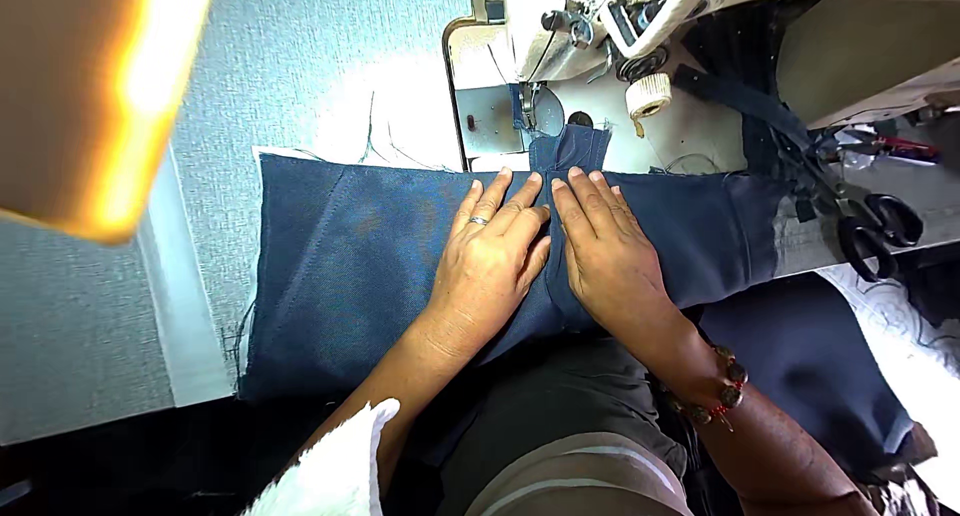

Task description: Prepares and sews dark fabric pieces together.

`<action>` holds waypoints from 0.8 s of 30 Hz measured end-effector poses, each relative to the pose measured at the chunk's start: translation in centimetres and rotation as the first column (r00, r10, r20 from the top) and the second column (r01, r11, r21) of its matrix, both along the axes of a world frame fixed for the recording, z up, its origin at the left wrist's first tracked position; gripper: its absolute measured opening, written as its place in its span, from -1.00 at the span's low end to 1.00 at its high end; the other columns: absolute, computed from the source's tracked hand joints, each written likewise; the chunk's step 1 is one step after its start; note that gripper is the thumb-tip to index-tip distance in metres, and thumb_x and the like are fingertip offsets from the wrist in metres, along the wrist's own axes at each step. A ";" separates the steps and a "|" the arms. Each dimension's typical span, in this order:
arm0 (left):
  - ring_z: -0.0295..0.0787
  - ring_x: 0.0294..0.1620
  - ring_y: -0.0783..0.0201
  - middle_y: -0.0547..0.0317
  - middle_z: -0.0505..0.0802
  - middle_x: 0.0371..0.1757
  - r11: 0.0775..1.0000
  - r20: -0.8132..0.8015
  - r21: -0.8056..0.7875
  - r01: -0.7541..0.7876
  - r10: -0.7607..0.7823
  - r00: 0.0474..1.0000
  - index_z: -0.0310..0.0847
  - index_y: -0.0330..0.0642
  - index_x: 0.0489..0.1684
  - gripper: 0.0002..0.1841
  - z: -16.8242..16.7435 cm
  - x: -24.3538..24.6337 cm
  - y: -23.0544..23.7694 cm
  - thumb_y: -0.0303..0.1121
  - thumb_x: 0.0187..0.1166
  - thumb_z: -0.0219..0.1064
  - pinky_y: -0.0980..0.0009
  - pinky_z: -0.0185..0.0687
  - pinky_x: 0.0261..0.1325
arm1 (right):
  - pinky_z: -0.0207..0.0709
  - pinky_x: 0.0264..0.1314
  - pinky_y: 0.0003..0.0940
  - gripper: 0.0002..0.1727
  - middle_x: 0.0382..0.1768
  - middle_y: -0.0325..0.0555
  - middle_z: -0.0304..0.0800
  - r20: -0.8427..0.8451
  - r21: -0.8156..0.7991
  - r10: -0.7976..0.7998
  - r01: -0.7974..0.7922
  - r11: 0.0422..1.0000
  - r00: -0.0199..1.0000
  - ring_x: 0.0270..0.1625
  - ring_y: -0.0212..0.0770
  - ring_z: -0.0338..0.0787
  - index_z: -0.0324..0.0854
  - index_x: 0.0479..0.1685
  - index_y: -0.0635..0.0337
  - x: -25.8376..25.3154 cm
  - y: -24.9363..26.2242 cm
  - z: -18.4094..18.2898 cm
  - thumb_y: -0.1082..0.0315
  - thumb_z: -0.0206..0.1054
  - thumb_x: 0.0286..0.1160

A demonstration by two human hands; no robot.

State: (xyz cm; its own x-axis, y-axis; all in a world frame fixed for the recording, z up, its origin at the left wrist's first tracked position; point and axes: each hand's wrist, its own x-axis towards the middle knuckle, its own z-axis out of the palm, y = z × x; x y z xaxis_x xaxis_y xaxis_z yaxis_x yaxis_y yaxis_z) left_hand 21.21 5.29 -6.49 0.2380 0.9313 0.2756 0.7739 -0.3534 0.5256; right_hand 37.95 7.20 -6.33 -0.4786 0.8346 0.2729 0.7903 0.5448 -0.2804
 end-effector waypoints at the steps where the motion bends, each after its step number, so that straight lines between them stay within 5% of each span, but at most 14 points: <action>1: 0.49 0.66 -0.20 -0.10 0.72 0.52 1.000 0.003 -0.002 0.000 0.000 1.000 0.78 -0.28 0.11 -0.67 0.0 0.0 0.0 -0.25 0.74 0.18 -0.22 0.21 0.71 | 0.33 0.69 0.08 -0.48 0.56 0.31 0.55 0.002 0.003 0.001 -0.001 1.000 1.000 0.64 0.27 0.53 0.52 0.54 0.41 0.0 0.0 0.0 0.57 0.15 0.55; 4: 0.49 0.66 -0.21 -0.10 0.72 0.52 1.000 0.002 -0.005 -0.003 0.003 1.000 0.78 -0.27 0.11 -0.68 0.0 0.0 0.0 -0.25 0.74 0.18 -0.22 0.21 0.71 | 0.33 0.70 0.07 -0.49 0.57 0.30 0.55 -0.008 0.006 0.002 -0.002 1.000 1.000 0.64 0.27 0.53 0.52 0.55 0.39 0.0 0.1 -0.1 0.55 0.13 0.59; 8: 0.51 0.65 -0.23 -0.11 0.75 0.48 1.000 -0.013 0.027 0.005 -0.004 1.000 0.78 -0.30 0.10 -0.69 -0.1 0.0 0.1 -0.27 0.72 0.20 -0.24 0.24 0.69 | 0.43 0.56 0.20 -0.40 0.47 0.39 0.60 -0.074 0.018 0.051 -0.050 0.999 0.996 0.54 0.38 0.60 0.59 0.58 0.08 0.4 0.6 0.1 0.59 0.17 0.49; 11: 0.48 0.66 -0.25 -0.12 0.72 0.52 1.000 -0.002 0.018 0.014 -0.014 1.000 0.78 -0.30 0.13 -0.66 -0.1 0.0 0.2 -0.24 0.73 0.19 -0.29 0.22 0.67 | 0.55 0.28 0.24 -0.61 0.42 0.38 0.61 -0.093 0.102 0.060 -0.051 0.994 0.994 0.43 0.41 0.63 0.82 0.15 0.14 1.4 1.1 1.1 0.58 0.26 0.38; 15: 0.49 0.66 -0.25 -0.11 0.72 0.52 1.000 0.015 0.024 0.012 -0.012 1.000 0.79 -0.28 0.12 -0.66 -0.2 0.0 0.2 -0.21 0.73 0.20 -0.29 0.24 0.66 | 0.38 0.58 0.24 -0.76 0.40 0.23 0.73 0.012 0.245 0.242 -0.237 0.940 0.970 0.55 0.33 0.61 0.81 -0.11 0.31 2.9 1.5 0.9 0.58 0.21 0.44; 17: 0.49 0.66 -0.25 -0.11 0.72 0.52 1.000 0.016 0.022 0.014 -0.014 1.000 0.79 -0.28 0.12 -0.65 -0.3 0.0 0.2 -0.21 0.73 0.20 -0.29 0.25 0.66 | 0.60 0.46 0.04 -0.73 0.14 0.18 0.89 -0.047 0.198 0.314 -0.300 0.933 0.948 0.31 0.19 0.83 0.83 -0.13 0.35 3.0 2.3 0.6 0.60 0.18 0.40; 19: 0.49 0.66 -0.25 -0.11 0.71 0.53 1.000 0.017 0.019 0.015 -0.015 1.000 0.79 -0.29 0.11 -0.66 -0.2 0.0 0.2 -0.22 0.73 0.20 -0.29 0.24 0.66 | 0.70 0.27 -0.08 -0.71 0.10 0.21 0.87 -0.183 0.096 0.265 -0.251 0.963 0.947 0.17 0.13 0.87 0.83 -0.10 0.37 2.8 3.0 1.0 0.63 0.19 0.39; 24: 0.50 0.64 -0.28 -0.14 0.72 0.51 1.000 0.024 0.016 0.015 -0.016 1.000 0.79 -0.30 0.11 -0.69 -0.1 0.1 0.2 -0.27 0.71 0.23 -0.31 0.24 0.65 | 0.58 0.19 -0.11 -0.56 0.10 0.19 0.73 -0.311 0.005 0.129 -0.134 0.991 0.942 0.12 0.11 0.73 0.77 0.24 0.30 1.0 4.8 1.8 0.70 0.17 0.43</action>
